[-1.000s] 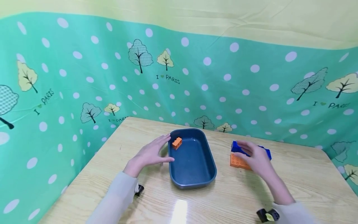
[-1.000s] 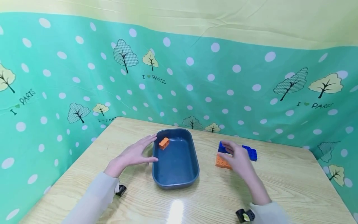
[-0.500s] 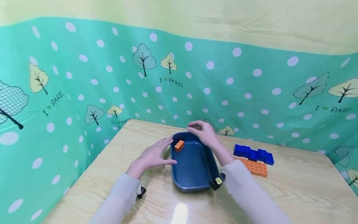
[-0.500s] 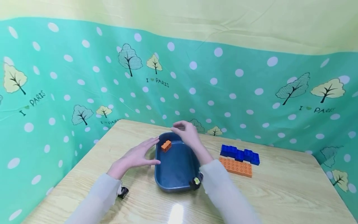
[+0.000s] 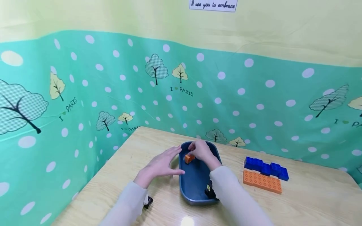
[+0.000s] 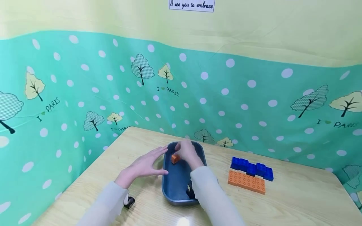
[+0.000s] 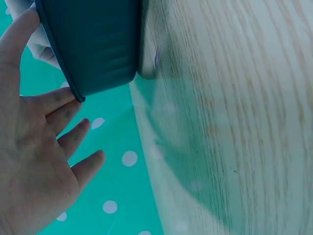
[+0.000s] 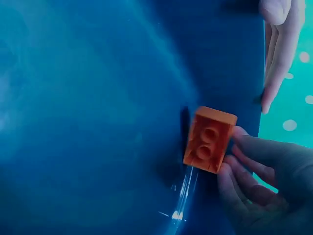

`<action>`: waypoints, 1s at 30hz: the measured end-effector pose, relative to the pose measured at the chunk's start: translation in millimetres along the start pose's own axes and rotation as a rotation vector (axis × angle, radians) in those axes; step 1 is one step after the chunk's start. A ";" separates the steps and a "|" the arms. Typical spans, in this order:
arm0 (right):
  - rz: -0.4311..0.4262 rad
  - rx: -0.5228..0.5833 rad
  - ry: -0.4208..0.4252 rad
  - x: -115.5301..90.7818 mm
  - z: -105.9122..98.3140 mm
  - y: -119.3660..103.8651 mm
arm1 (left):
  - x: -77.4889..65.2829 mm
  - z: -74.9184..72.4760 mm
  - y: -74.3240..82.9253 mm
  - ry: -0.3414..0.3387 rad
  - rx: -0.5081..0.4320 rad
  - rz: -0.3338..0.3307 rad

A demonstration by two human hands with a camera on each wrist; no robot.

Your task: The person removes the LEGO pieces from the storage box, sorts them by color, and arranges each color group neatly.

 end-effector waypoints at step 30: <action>0.026 0.056 -0.348 -18.4 -3.1 21.6 | 1.5 1.5 5.6 -0.017 0.014 -0.027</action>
Point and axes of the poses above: each hand's wrist, its own x-axis towards the middle knuckle, its own z-axis out of the palm, y = z × x, the point moved 4 cm from there along x, towards the middle knuckle, and after that the axes turned 8 degrees about -z, right-handed, at the moved point
